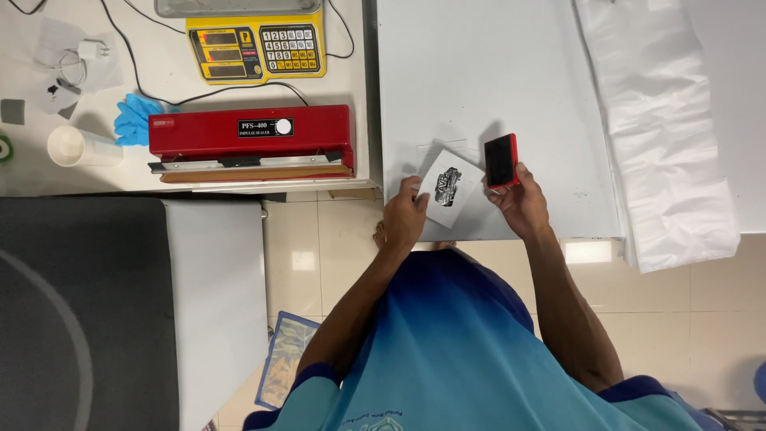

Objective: Manually applying a logo to plastic bags using a hand stamp and ink pad on a workstation.

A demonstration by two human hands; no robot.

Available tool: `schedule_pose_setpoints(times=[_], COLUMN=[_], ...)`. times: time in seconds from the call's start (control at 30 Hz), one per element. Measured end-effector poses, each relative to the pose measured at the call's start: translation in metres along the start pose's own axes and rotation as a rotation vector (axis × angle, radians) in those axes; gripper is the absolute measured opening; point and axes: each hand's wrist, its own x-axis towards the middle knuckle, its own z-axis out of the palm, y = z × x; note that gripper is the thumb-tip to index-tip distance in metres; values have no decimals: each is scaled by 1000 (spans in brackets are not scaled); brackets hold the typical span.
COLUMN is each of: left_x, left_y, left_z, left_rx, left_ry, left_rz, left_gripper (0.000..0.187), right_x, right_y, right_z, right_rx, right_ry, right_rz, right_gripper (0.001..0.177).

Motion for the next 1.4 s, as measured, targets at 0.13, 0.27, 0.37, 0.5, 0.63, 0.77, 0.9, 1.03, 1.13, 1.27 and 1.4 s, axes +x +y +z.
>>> schedule_pose_setpoints(times=[0.13, 0.27, 0.37, 0.5, 0.63, 0.77, 0.9, 1.03, 1.13, 1.27, 1.4], left_x=[12, 19, 21, 16, 20, 24, 18, 10, 8, 6, 5], left_y=[16, 14, 11, 22, 7, -3, 22, 25, 16, 12, 7], left_z=[22, 45, 56, 63, 80, 84, 57, 39, 40, 36, 25], left_rx=[67, 241, 289, 257, 260, 128, -116, -229, -254, -389, -605], left_ry=[16, 35, 86, 217, 257, 241, 194, 176, 177, 195, 293], left_rz=[-175, -270, -255, -290, -332, -349, -439, -452, -460, -505, -524], left_gripper=[48, 49, 36, 37, 41, 24, 26, 28, 29, 32, 37], right_x=[5, 1, 0, 4, -1, -1, 2, 3, 0, 3, 1], right_y=[5, 6, 1, -1, -14, -18, -19, -22, -27, -24, -27], right_z=[-25, -34, -35, -44, -43, -51, -60, -65, -63, -67, -55], right_rx=[36, 42, 42, 9, -14, -41, -61, -46, -29, -28, -92], right_ry=[-60, -105, -153, -187, -210, -228, -220, -214, -218, -227, -179], right_rz=[0, 9, 15, 58, 83, 115, 119, 121, 123, 113, 56], right_gripper=[42, 42, 44, 49, 50, 52, 55, 56, 54, 57, 53])
